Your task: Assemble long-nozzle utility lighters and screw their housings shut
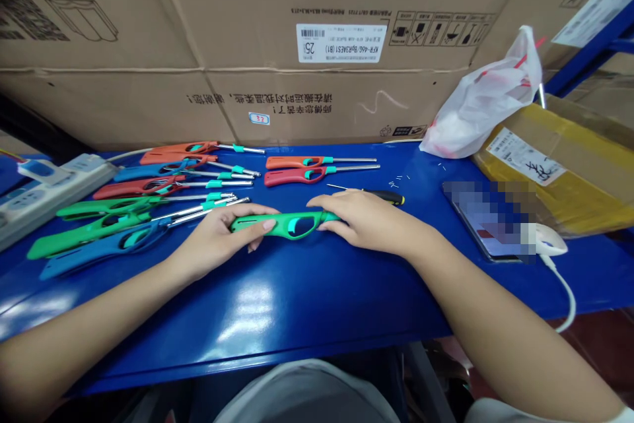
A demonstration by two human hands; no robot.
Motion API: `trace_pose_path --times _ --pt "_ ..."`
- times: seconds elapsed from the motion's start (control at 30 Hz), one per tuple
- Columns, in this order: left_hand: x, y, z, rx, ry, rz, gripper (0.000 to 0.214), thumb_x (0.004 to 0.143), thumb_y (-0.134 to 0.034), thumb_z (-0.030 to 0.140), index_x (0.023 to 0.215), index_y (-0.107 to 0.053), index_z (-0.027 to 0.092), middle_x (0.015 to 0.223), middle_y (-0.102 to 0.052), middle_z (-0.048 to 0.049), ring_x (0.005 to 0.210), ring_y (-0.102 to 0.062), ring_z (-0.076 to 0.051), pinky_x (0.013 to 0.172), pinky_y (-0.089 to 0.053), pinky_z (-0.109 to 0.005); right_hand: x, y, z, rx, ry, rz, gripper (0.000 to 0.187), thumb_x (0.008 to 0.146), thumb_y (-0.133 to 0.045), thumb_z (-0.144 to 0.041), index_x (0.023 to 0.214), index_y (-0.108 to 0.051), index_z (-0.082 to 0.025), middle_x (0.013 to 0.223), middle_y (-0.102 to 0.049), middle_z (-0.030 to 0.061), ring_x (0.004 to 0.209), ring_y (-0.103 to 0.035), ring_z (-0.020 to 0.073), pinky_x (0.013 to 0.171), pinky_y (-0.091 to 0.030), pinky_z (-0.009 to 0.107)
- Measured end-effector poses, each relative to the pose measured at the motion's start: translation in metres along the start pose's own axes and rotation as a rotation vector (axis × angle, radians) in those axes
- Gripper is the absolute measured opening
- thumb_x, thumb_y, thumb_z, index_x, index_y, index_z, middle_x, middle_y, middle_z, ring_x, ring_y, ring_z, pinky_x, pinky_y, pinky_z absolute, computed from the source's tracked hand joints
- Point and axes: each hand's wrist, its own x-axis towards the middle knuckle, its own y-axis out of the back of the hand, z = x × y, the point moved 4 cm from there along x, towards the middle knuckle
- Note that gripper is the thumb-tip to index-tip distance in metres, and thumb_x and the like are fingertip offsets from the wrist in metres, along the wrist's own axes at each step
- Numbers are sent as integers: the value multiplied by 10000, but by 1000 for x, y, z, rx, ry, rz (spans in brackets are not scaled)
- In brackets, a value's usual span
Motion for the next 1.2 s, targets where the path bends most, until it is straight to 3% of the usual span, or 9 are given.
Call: trace_pose_path --times 0.13,0.23,0.53,0.8,1.07,1.13,1.2 --pt "1 8 -1 18 -11 118 344 770 -822 439 972 -797 161 484 -568 40 432 -491 -95 450 -392 -220 -2 3 9 -53 -67 39 304 955 -663 -370 1204 -665 -195 1067 -778 93 945 -741 266 805 -554 362" --pt "2 11 -4 -33 7 163 336 755 -831 438 947 -798 165 464 -549 45 404 -449 -82 426 -334 -213 -2 7 10 -116 -13 80 215 1006 -581 -348 1037 -713 -182 949 -765 87 860 -726 243 773 -525 338" --pt "-4 3 -2 -54 70 153 372 775 -822 434 976 -775 124 455 -507 57 409 -399 -55 423 -279 -183 -2 -4 1 -294 91 174 295 1061 -451 -307 991 -687 -146 870 -725 81 747 -667 203 641 -423 297" --pt "-6 -1 -11 -151 156 118 398 750 -841 450 959 -779 116 465 -491 53 427 -360 -47 433 -236 -183 -2 -14 3 -305 44 75 279 1049 -434 -264 935 -662 -151 823 -717 65 668 -613 192 602 -351 311" --pt "1 2 -11 4 71 102 431 761 -814 498 979 -772 129 462 -507 56 409 -391 -67 413 -272 -196 1 -23 12 -88 -40 60 269 1041 -470 -323 983 -680 -166 891 -731 62 778 -656 207 669 -403 313" --pt "4 5 -8 105 16 103 401 776 -797 488 980 -774 144 547 -604 27 448 -468 -84 440 -351 -206 3 -23 14 -32 -55 31 265 1039 -479 -335 987 -682 -172 905 -724 62 797 -651 204 699 -425 312" --pt "5 8 -4 199 -55 109 372 783 -790 468 990 -775 159 747 -728 -20 589 -606 -120 566 -482 -229 3 -20 14 -2 -58 17 262 1033 -492 -346 992 -686 -174 915 -709 65 800 -639 200 718 -441 312"
